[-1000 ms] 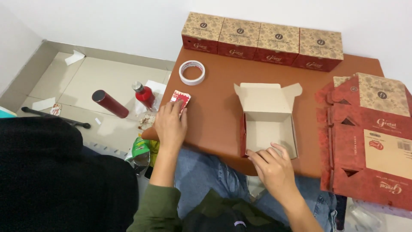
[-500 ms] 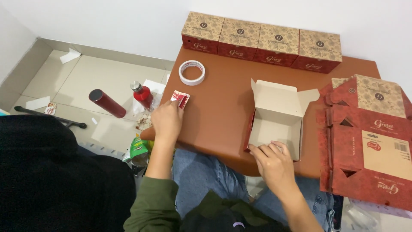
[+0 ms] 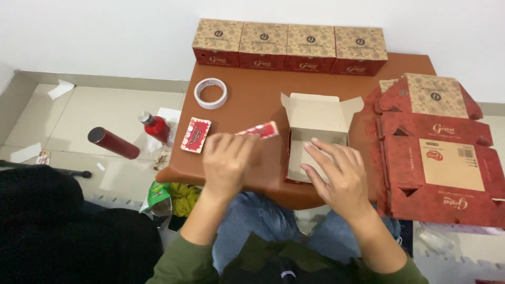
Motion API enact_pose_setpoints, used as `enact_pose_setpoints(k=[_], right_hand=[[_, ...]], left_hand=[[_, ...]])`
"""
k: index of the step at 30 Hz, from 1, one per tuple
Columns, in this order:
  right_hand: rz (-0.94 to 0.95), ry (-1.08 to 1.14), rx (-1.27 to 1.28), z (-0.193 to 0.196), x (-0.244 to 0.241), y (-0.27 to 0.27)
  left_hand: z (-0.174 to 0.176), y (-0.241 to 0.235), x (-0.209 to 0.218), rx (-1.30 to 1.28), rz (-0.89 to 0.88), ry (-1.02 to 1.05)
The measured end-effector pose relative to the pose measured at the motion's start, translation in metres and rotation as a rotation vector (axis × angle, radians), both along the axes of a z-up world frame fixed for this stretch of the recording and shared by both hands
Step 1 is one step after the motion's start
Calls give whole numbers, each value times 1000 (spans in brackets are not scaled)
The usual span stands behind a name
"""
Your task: Folding pre-cut cardboard sheets into boxes and stacking them.
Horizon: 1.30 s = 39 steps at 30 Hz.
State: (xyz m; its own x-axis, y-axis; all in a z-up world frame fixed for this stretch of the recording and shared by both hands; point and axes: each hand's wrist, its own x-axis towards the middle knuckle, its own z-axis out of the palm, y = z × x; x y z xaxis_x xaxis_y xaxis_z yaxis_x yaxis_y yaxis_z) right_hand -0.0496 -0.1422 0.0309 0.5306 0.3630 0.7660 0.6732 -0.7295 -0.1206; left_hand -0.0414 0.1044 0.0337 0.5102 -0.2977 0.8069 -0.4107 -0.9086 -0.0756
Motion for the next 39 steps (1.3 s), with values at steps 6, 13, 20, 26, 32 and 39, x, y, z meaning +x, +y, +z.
enact_pose_setpoints(k=[6,13,20,26,32,39], right_hand=[[45,-57,-102,15,16,-22],[-25,84,-230,-16,48,-50],[5,334,-287,-86,96,-51],[-43,368,-420,-92,91,-46],[-61,497,-493,-43,90,-55],[-505,441,112,-45,147,-92]], left_hand=[[8,-67,4,-22,-306,-37],[-34,-88,48,26,-320,149],[-78,-120,78,393,-137,506],[-86,-124,78,446,-118,678],[-72,-106,77,305,-178,637],[-29,-70,102,-234,2,447]])
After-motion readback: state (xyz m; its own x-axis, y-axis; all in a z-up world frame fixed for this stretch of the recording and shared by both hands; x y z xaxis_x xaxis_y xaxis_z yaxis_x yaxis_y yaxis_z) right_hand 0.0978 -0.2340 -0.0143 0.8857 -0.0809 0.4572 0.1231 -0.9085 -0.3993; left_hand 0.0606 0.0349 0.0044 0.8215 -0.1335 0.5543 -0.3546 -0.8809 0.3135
